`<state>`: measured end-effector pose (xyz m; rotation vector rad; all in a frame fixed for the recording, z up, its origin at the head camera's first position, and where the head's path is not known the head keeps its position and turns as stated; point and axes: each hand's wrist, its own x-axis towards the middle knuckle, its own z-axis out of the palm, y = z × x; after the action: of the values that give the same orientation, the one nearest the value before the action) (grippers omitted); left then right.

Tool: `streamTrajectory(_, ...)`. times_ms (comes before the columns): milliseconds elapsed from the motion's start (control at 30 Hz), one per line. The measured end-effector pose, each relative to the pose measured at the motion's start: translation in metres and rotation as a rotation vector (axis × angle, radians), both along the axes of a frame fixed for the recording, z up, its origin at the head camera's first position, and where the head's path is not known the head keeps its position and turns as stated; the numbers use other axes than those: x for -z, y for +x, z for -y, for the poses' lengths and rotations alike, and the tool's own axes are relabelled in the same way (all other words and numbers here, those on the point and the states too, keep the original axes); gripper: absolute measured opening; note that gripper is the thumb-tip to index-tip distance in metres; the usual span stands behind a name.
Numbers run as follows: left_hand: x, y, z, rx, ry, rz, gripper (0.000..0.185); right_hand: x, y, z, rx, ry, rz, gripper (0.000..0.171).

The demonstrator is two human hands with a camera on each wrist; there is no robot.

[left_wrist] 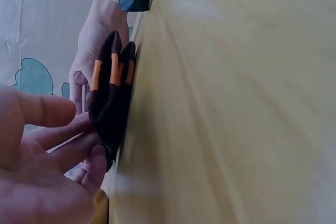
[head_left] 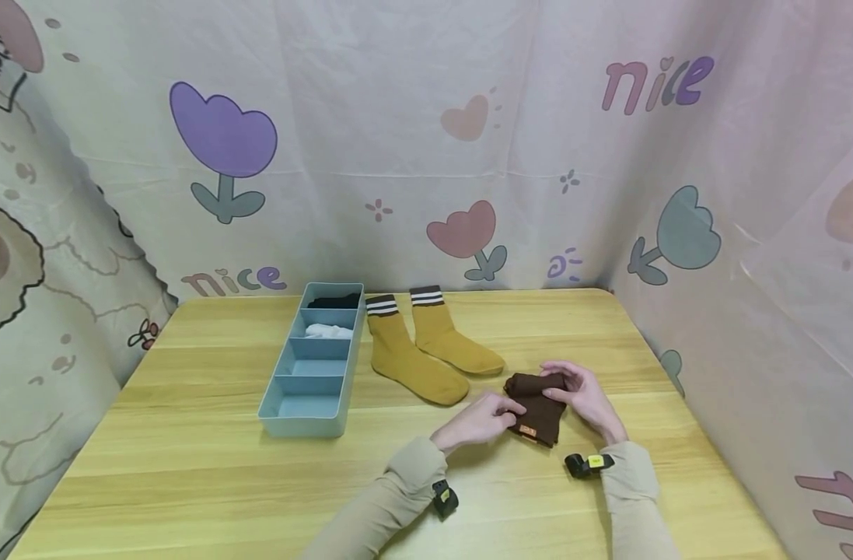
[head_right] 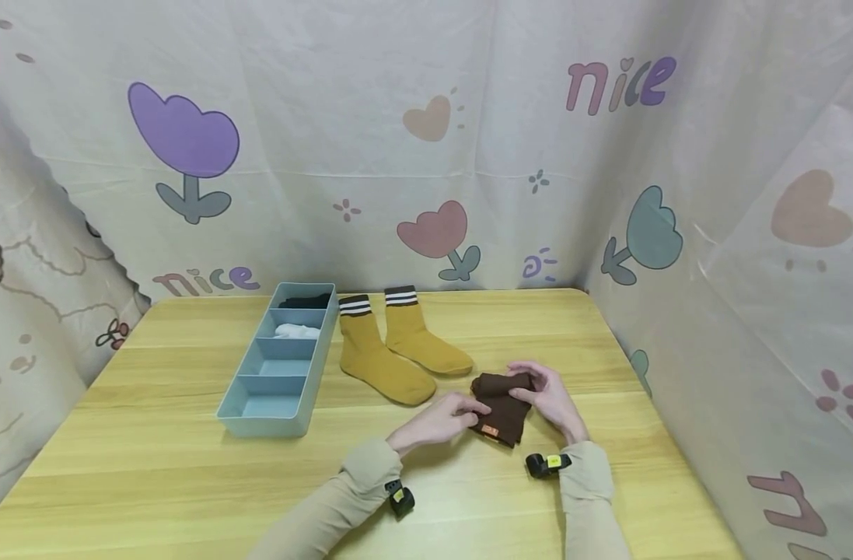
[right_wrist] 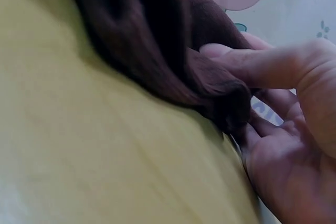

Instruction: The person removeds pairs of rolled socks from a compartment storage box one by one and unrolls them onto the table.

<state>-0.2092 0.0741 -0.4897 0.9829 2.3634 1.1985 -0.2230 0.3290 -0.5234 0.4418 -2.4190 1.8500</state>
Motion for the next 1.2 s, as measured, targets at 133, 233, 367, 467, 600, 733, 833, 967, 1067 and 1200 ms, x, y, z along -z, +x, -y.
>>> streamTrajectory(133, -0.002, -0.002, -0.005, 0.031, 0.025, 0.046, 0.035, -0.001, -0.003, -0.002, 0.08, 0.071, 0.023, 0.046)
streamTrajectory(233, -0.002, -0.003, -0.008, 0.062, 0.056, 0.104, 0.037, -0.001, -0.005, -0.003, 0.094, 0.105, 0.025, 0.048)
streamTrajectory(367, 0.003, -0.005, -0.011, 0.081, 0.109, 0.174, 0.036, -0.003, -0.008, -0.003, 0.076, 0.11, 0.02, 0.05)
streamTrajectory(467, 0.006, -0.005, -0.012, 0.089, 0.14, 0.209, 0.035, -0.004, -0.01, -0.004, 0.063, 0.112, 0.033, 0.049)
streamTrajectory(600, 0.009, -0.006, -0.013, 0.097, 0.156, 0.223, 0.035, -0.007, -0.014, -0.005, 0.041, 0.124, 0.047, 0.047)
streamTrajectory(733, 0.009, -0.006, -0.016, 0.088, 0.167, 0.241, 0.034, -0.01, -0.019, -0.007, 0.006, 0.129, 0.069, 0.046)
streamTrajectory(833, 0.009, -0.007, -0.018, 0.085, 0.182, 0.257, 0.036, -0.011, -0.024, -0.008, -0.02, 0.14, 0.08, 0.043)
streamTrajectory(967, 0.009, -0.006, -0.022, 0.081, 0.174, 0.233, 0.038, -0.013, -0.031, -0.01, -0.037, 0.178, 0.076, 0.036)
streamTrajectory(1067, 0.009, -0.005, -0.024, 0.073, 0.134, 0.171, 0.039, -0.015, -0.032, -0.009, -0.028, 0.209, 0.055, 0.029)
streamTrajectory(1200, 0.009, -0.005, -0.026, 0.068, 0.093, 0.103, 0.039, -0.016, -0.032, -0.006, 0.01, 0.219, 0.0, 0.021)
